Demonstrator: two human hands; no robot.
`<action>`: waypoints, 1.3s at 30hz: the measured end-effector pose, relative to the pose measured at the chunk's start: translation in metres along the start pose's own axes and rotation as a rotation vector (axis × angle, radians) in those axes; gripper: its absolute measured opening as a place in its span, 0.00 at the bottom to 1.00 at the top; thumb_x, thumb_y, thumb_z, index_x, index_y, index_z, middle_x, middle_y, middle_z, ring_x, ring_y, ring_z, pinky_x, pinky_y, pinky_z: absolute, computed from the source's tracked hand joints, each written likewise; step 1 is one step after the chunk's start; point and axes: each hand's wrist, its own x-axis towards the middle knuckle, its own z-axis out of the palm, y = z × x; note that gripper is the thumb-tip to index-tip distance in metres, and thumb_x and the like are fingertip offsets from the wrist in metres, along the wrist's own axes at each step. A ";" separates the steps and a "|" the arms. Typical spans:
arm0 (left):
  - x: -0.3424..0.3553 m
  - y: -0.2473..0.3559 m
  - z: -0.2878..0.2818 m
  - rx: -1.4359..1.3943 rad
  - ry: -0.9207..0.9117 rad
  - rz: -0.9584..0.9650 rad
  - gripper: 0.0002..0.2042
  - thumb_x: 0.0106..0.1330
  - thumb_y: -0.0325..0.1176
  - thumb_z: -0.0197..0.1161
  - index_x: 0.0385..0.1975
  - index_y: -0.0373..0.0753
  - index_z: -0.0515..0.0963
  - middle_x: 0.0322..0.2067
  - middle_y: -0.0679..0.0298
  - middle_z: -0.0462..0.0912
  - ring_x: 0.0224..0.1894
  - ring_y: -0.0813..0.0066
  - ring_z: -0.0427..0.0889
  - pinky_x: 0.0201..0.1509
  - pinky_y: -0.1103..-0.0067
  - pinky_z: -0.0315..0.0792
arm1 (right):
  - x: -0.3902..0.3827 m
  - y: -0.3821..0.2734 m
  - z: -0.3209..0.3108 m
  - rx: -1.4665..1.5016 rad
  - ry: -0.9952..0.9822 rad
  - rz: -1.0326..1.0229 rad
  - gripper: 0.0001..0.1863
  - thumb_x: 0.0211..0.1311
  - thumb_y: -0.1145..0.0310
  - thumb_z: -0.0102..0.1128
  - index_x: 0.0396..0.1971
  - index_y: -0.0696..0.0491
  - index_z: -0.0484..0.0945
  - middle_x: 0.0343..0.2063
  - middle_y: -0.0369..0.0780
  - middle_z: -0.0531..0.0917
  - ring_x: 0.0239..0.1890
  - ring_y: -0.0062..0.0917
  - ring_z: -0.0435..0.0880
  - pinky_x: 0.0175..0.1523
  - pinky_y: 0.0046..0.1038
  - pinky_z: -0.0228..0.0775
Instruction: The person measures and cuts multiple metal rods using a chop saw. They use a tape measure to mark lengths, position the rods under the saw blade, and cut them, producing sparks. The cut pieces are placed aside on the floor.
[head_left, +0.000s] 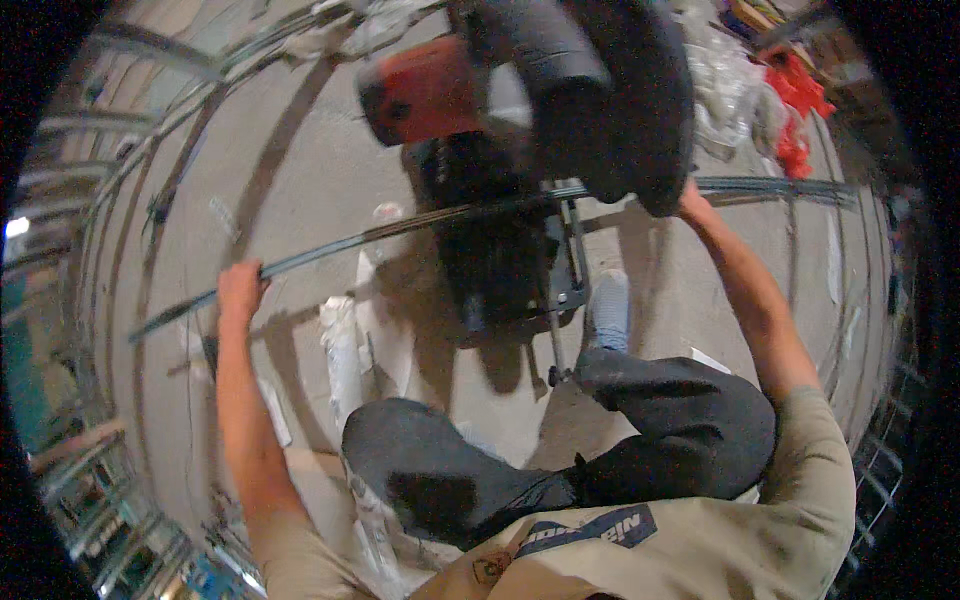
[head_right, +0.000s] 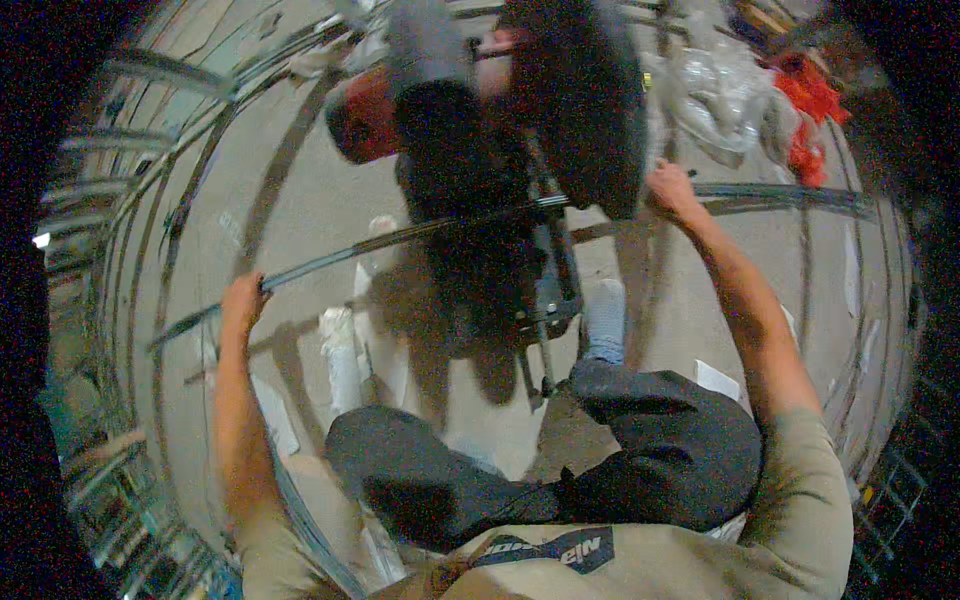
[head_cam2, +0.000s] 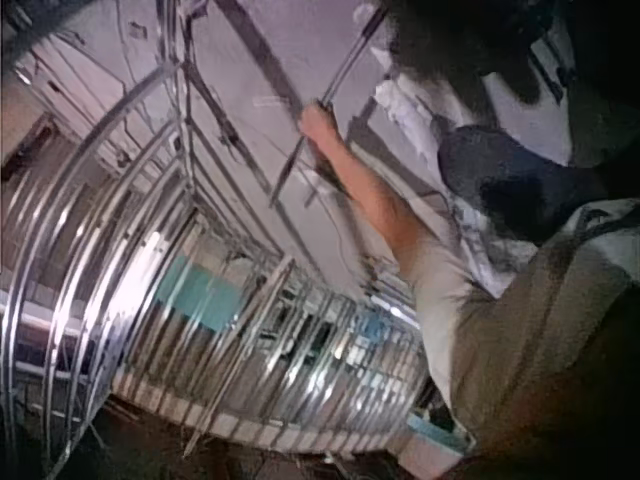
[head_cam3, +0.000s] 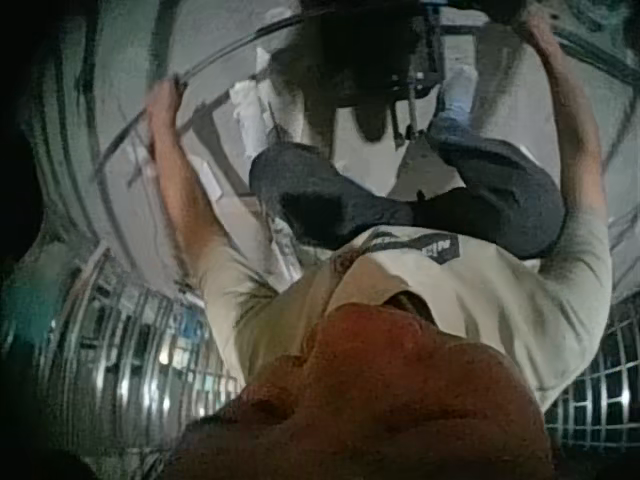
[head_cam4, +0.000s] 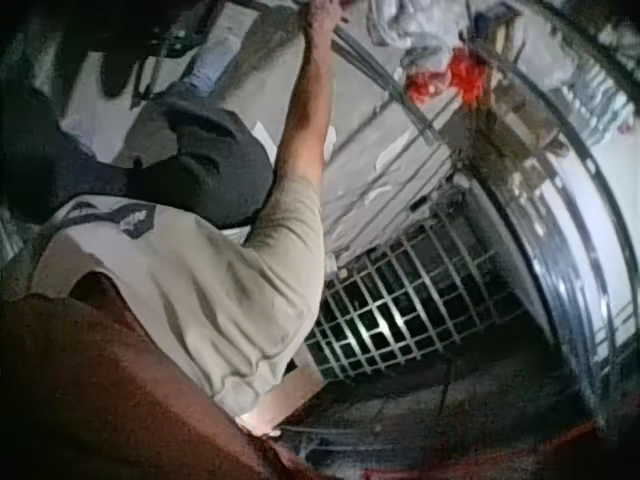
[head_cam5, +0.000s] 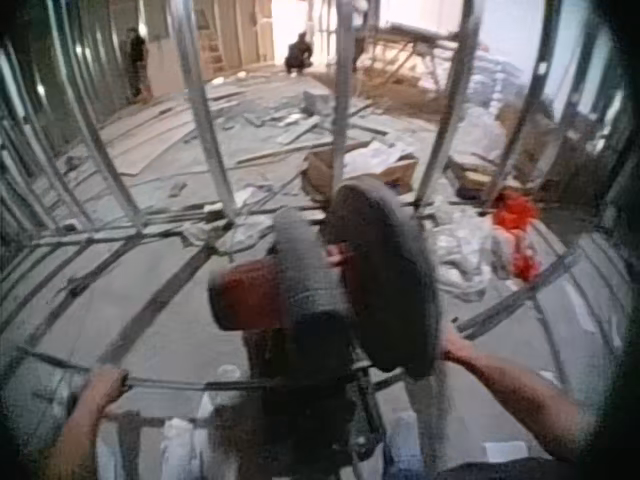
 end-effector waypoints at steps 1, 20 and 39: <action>0.002 0.001 0.014 0.012 0.056 0.012 0.11 0.59 0.36 0.72 0.34 0.39 0.79 0.35 0.53 0.84 0.42 0.48 0.82 0.42 0.57 0.73 | -0.005 0.003 0.009 0.097 0.020 0.003 0.11 0.53 0.64 0.61 0.34 0.54 0.80 0.35 0.45 0.82 0.44 0.42 0.80 0.52 0.41 0.73; -0.262 0.238 -0.137 -1.055 0.429 0.336 0.09 0.59 0.34 0.70 0.35 0.40 0.78 0.34 0.59 0.78 0.39 0.59 0.80 0.43 0.68 0.77 | -0.019 0.035 0.008 -0.355 -0.163 -0.139 0.32 0.61 0.64 0.64 0.64 0.56 0.68 0.61 0.52 0.73 0.60 0.50 0.72 0.65 0.45 0.65; -0.485 0.208 0.184 -0.792 -0.168 -0.920 0.18 0.60 0.38 0.70 0.48 0.38 0.77 0.43 0.50 0.82 0.46 0.45 0.81 0.49 0.56 0.75 | -0.180 -0.047 -0.108 0.356 -0.382 0.570 0.23 0.73 0.50 0.53 0.49 0.56 0.81 0.37 0.46 0.82 0.39 0.40 0.79 0.43 0.39 0.70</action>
